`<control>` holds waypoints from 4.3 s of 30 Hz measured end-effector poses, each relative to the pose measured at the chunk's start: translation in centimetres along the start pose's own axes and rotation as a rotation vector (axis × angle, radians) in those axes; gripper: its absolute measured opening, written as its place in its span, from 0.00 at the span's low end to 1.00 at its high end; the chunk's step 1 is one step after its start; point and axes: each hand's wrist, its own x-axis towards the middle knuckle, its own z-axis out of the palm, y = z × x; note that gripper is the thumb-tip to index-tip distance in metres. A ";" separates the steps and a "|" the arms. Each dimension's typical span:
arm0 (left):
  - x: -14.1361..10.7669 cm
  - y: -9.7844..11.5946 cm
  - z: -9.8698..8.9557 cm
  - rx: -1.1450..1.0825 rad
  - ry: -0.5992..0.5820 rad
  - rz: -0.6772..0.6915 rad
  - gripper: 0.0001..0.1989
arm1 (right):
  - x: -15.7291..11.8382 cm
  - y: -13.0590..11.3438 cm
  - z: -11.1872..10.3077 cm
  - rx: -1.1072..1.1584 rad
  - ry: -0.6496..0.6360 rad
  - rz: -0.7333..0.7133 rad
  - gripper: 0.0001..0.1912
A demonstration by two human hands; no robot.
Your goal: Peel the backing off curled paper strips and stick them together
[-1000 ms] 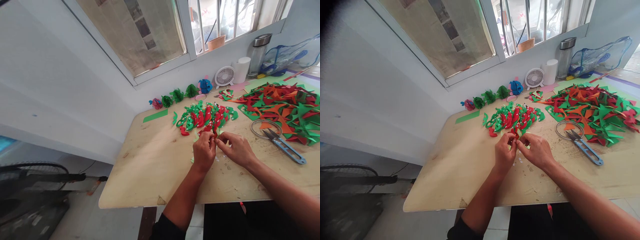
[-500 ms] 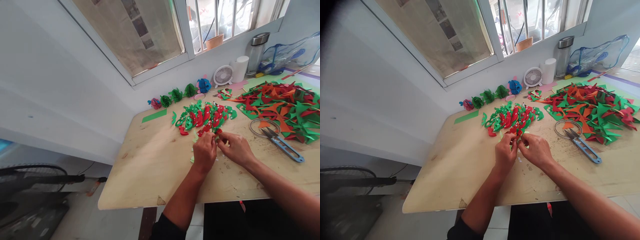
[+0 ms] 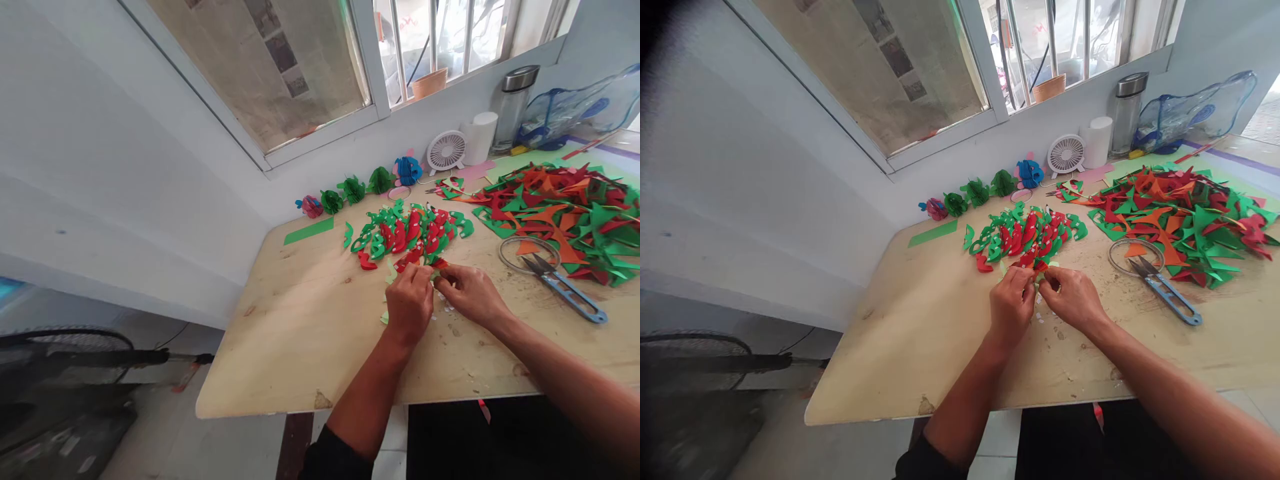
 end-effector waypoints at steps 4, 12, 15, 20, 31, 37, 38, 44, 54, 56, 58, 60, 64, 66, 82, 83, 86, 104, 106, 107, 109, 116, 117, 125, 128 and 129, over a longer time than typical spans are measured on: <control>-0.1 0.0 -0.1 0.010 -0.021 0.004 0.09 | 0.0 0.1 0.0 0.030 0.007 0.006 0.11; 0.1 0.3 -0.1 0.009 -0.028 0.007 0.11 | 0.1 0.4 0.4 0.030 -0.019 -0.003 0.12; 0.1 0.3 0.0 -0.011 -0.032 0.002 0.12 | 0.2 0.5 0.5 0.031 -0.032 0.010 0.12; 0.0 0.1 0.1 -0.057 -0.056 -0.024 0.13 | 0.3 0.6 0.4 0.062 -0.070 0.040 0.12; 0.1 0.1 -0.2 -0.146 -0.111 -0.093 0.15 | 0.2 0.3 0.3 0.010 -0.039 0.056 0.09; 0.2 0.0 -0.3 -0.170 -0.129 -0.104 0.15 | 0.2 0.3 0.3 0.002 -0.033 0.054 0.08; 0.2 0.0 -0.3 -0.178 -0.129 -0.104 0.15 | 0.2 0.3 0.3 0.005 -0.036 0.054 0.08; 0.3 -0.1 -0.5 -0.223 -0.136 -0.105 0.14 | 0.2 0.4 0.4 -0.004 -0.019 0.044 0.09; 0.7 -0.5 -1.0 -0.319 -0.162 -0.150 0.15 | 0.1 0.2 0.2 0.014 -0.011 0.010 0.10; 0.7 -0.5 -1.1 -0.323 -0.181 -0.143 0.15 | 0.1 0.2 0.1 0.019 -0.021 0.021 0.10; 0.7 -0.6 -1.2 -0.325 -0.195 -0.131 0.15 | 0.1 0.1 0.1 0.027 -0.037 0.029 0.10; 0.7 -0.7 -1.3 -0.325 -0.204 -0.118 0.15 | 0.1 0.1 0.1 0.037 -0.052 0.028 0.09; 0.8 -0.8 -1.5 -0.341 -0.209 -0.101 0.14 | 0.1 0.1 0.0 0.044 -0.060 0.027 0.09; 0.9 -0.8 -1.6 -0.357 -0.208 -0.099 0.14 | 0.2 0.2 0.0 0.049 -0.056 0.022 0.10; 1.1 -1.1 -1.8 -0.398 -0.203 -0.133 0.08 | 0.3 0.6 0.0 0.099 -0.092 -0.017 0.11; 1.1 -1.0 -1.8 -0.400 -0.204 -0.134 0.08 | 0.2 0.6 0.0 0.094 -0.095 -0.014 0.11; 1.1 -1.0 -2.0 -0.407 -0.205 -0.128 0.08 | 0.2 0.4 -0.1 0.073 -0.102 -0.013 0.11; 0.9 -1.1 -1.4 -0.716 -0.102 -0.371 0.04 | 0.2 -0.6 -1.2 0.177 -0.145 -0.061 0.21; 0.9 -1.1 -1.3 -0.823 -0.084 -0.437 0.03 | 0.2 -0.7 -1.3 0.195 -0.120 -0.037 0.22; 1.0 -1.1 -1.3 -0.866 -0.080 -0.470 0.03 | 0.2 -0.7 -1.4 0.197 -0.097 -0.021 0.21; 1.0 -1.1 -1.2 -0.937 -0.081 -0.529 0.03 | 0.3 -0.7 -1.4 0.208 -0.047 0.007 0.18; 1.3 -0.6 -1.5 -1.080 -0.069 -0.577 0.05 | 0.3 -1.1 -1.6 0.436 -0.086 -0.020 0.12; 1.3 -0.6 -1.6 -1.094 -0.062 -0.576 0.06 | 0.2 -1.2 -1.6 0.468 -0.097 -0.018 0.12; 1.4 -0.2 -1.8 -1.151 -0.021 -0.607 0.06 | 0.4 -0.6 -0.8 0.676 -0.157 0.020 0.10; 1.4 -0.2 -1.7 -1.158 -0.016 -0.605 0.05 | 0.4 -0.4 -0.6 0.662 -0.167 0.021 0.11; 1.4 -0.2 -1.7 -1.159 -0.015 -0.604 0.05 | 0.4 -0.4 -0.7 0.656 -0.166 0.020 0.11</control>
